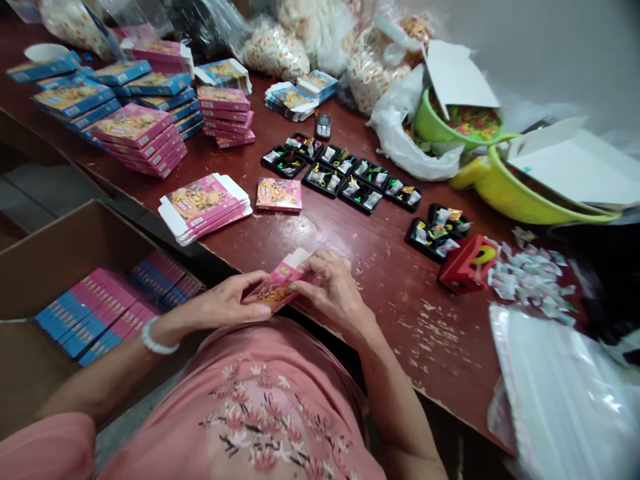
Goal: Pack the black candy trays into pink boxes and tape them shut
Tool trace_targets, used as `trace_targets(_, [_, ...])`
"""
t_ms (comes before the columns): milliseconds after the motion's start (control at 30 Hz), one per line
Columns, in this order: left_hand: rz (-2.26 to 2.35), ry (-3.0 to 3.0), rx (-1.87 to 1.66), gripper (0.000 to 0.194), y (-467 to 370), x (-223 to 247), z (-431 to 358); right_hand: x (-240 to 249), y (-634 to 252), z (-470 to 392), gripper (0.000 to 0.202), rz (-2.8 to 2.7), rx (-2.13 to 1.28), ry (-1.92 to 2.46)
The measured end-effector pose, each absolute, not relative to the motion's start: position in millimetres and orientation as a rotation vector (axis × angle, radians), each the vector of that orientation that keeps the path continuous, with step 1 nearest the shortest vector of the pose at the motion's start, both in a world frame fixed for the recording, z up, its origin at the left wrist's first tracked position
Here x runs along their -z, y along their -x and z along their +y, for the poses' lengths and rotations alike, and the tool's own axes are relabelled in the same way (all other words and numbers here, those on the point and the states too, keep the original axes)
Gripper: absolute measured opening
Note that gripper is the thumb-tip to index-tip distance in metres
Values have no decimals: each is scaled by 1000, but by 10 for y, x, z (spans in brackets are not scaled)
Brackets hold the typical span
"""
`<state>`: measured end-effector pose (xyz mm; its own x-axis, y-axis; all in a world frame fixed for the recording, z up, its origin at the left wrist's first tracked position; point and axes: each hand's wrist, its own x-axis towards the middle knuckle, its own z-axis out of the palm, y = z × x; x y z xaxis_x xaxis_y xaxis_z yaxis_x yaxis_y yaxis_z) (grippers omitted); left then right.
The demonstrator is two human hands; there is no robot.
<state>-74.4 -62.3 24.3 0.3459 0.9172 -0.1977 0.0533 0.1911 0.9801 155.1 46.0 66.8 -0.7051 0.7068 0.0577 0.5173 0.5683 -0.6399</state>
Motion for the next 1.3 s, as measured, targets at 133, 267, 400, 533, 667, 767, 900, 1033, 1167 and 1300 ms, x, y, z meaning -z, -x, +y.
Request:
trace_targets(133, [492, -1083, -705, 91, 626, -288, -358, -821, -1578, 252, 10, -2529, -602, 1021])
trace_targets(267, [431, -956, -746, 100, 434, -281, -280, -888, -1679, 235, 7, -2573, -850, 915])
trace_targets(400, [449, -933, -676, 97, 389, -347, -252, -935, -1818, 361, 31, -2585, -1150, 790])
trace_targets(533, [475, -933, -625, 87, 413, -417, -184, -915, -1867, 400, 23, -2552, -1260, 776])
trace_targets(667, [681, -1050, -656, 71, 412, -454, -126, -823, -1886, 372, 18, -2471, -1189, 871])
trace_targets(767, [882, -1041, -747, 52, 369, -478, -106, -695, -1880, 362, 11, -2244, -1017, 972])
trace_targets(900, [970, -1005, -876, 48, 278, -481, -91, -425, -1774, 356, 49, -1671, -1109, 1093])
trace_targets(1033, [1151, -1090, -953, 48, 233, -440, -64, -200, -1650, 333, 47, -1181, -1639, 971])
trace_targets(1167, [1288, -1054, -965, 53, 249, -380, -69, -143, -1648, 291, 31, -1023, -1598, 1040])
trace_targets(1300, [1377, -1124, -1002, 49, 248, -313, -110, -107, -1657, 251, 26, -1010, -1524, 1049])
